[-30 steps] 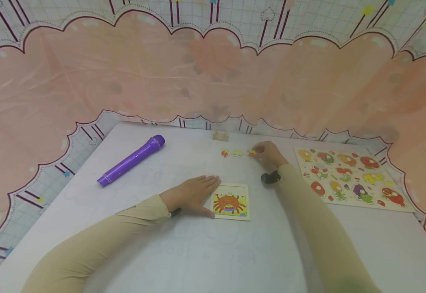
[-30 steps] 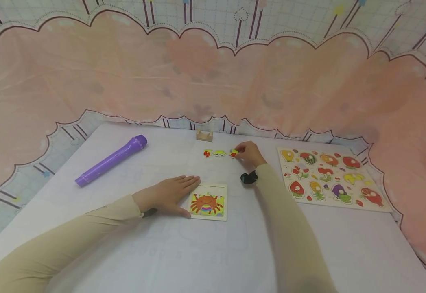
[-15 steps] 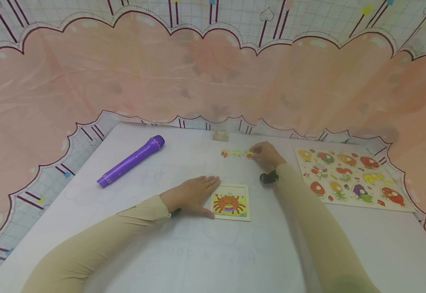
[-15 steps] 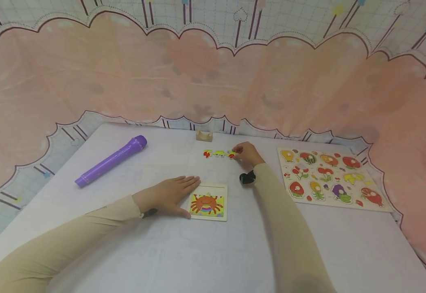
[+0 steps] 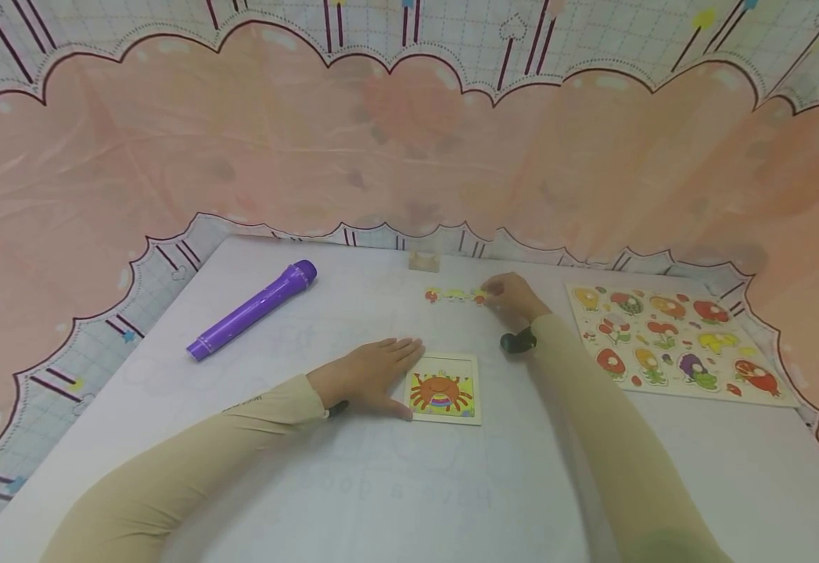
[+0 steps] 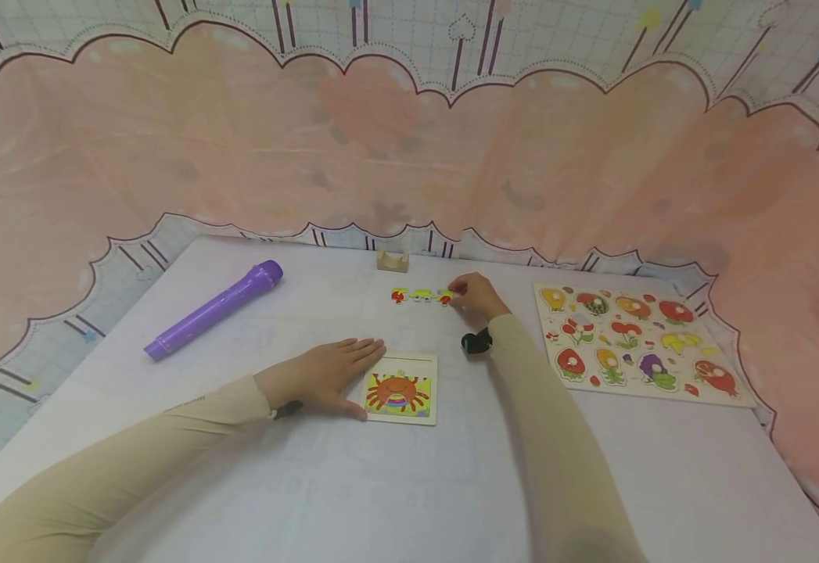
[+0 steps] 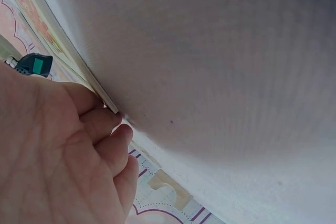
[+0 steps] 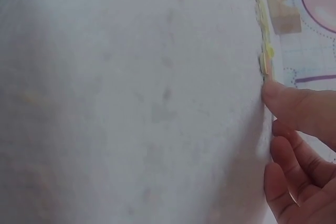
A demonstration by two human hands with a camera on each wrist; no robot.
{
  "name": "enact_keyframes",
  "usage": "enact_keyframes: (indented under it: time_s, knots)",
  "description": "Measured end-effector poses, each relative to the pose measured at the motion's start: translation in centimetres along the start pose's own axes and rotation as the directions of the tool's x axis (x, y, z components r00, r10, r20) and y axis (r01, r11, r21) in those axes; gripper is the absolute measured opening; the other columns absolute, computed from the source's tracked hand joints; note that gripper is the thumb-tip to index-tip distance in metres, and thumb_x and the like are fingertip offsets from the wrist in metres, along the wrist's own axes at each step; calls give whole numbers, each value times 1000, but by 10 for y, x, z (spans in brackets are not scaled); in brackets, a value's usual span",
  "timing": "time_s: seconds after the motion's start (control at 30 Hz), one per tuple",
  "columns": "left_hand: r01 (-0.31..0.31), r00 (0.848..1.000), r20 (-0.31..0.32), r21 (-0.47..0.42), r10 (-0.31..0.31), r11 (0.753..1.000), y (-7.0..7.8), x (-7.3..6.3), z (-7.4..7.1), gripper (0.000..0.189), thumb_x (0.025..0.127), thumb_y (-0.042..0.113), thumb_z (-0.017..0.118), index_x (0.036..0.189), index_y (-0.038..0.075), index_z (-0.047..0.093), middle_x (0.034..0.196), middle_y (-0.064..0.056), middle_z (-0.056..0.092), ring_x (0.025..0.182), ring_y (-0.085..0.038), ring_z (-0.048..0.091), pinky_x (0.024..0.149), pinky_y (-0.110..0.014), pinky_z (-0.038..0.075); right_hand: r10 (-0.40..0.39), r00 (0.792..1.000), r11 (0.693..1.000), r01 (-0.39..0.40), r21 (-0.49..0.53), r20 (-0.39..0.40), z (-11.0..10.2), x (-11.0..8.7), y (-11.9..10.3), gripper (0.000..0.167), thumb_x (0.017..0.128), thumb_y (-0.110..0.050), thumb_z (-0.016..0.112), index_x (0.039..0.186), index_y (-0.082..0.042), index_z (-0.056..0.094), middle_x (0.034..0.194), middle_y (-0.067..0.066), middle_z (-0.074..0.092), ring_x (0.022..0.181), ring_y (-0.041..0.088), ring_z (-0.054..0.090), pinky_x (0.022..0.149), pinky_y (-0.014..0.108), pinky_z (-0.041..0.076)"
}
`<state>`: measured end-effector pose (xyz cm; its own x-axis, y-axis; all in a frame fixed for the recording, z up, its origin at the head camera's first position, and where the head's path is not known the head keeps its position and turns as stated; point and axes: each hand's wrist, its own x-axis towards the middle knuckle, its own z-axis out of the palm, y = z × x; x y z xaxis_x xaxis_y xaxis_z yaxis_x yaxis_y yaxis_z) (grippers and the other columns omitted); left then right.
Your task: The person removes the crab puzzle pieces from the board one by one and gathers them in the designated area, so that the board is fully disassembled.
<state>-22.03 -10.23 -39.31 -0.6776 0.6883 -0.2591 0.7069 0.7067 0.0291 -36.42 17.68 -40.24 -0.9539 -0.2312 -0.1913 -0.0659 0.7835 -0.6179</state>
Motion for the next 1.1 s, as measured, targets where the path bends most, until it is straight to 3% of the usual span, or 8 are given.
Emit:
enact_keyframes:
  time_s: [0.17,0.37,0.6,0.87,1.03,1.1]
  knots:
    - [2,1000,-1,4,-2,1000,1,1,1,104,79,72,52,151,7,15,159,-7,16,147,-21,17,121,-35,17,24,1000,1000,-24,-3,-4,0,0,1,35,90,-10,57,125,-5,56,135,17,51,125,33,47,110,47,36]
    - [9,1000,3,2,-9,1000,2,2,1,104,79,72,52,151,7,15,159,-7,16,147,-21,16,121,-34,16,-23,1000,1000,23,-2,-7,-2,4,8,46,89,-12,60,133,-5,49,130,19,54,121,33,50,104,45,42]
    - [14,1000,9,-9,-14,1000,3,1,1,105,78,72,52,151,7,15,159,-7,15,147,-21,16,121,-35,16,-97,994,993,100,69,-48,-10,-21,-2,56,88,-14,64,138,-2,41,129,22,53,121,36,50,104,48,42]
    - [31,999,5,-5,-31,1000,1,1,2,107,77,73,52,151,6,15,158,-8,15,147,-22,16,121,-36,16,-294,954,955,296,34,-56,7,-64,-26,53,86,-13,66,134,-1,46,120,20,60,112,33,56,95,45,50]
    - [40,999,5,-2,-40,999,1,1,1,107,77,74,52,151,5,15,158,-9,16,146,-22,17,121,-36,17,-405,915,914,405,3,0,24,-86,-39,44,85,-10,67,126,1,54,115,19,63,107,30,58,92,43,52]
    - [38,999,5,-1,-38,999,1,2,1,107,77,74,52,151,5,15,158,-9,16,146,-22,17,121,-36,17,-415,909,910,415,2,43,31,-94,-44,40,85,-11,67,122,-1,58,114,16,64,106,28,59,90,41,53]
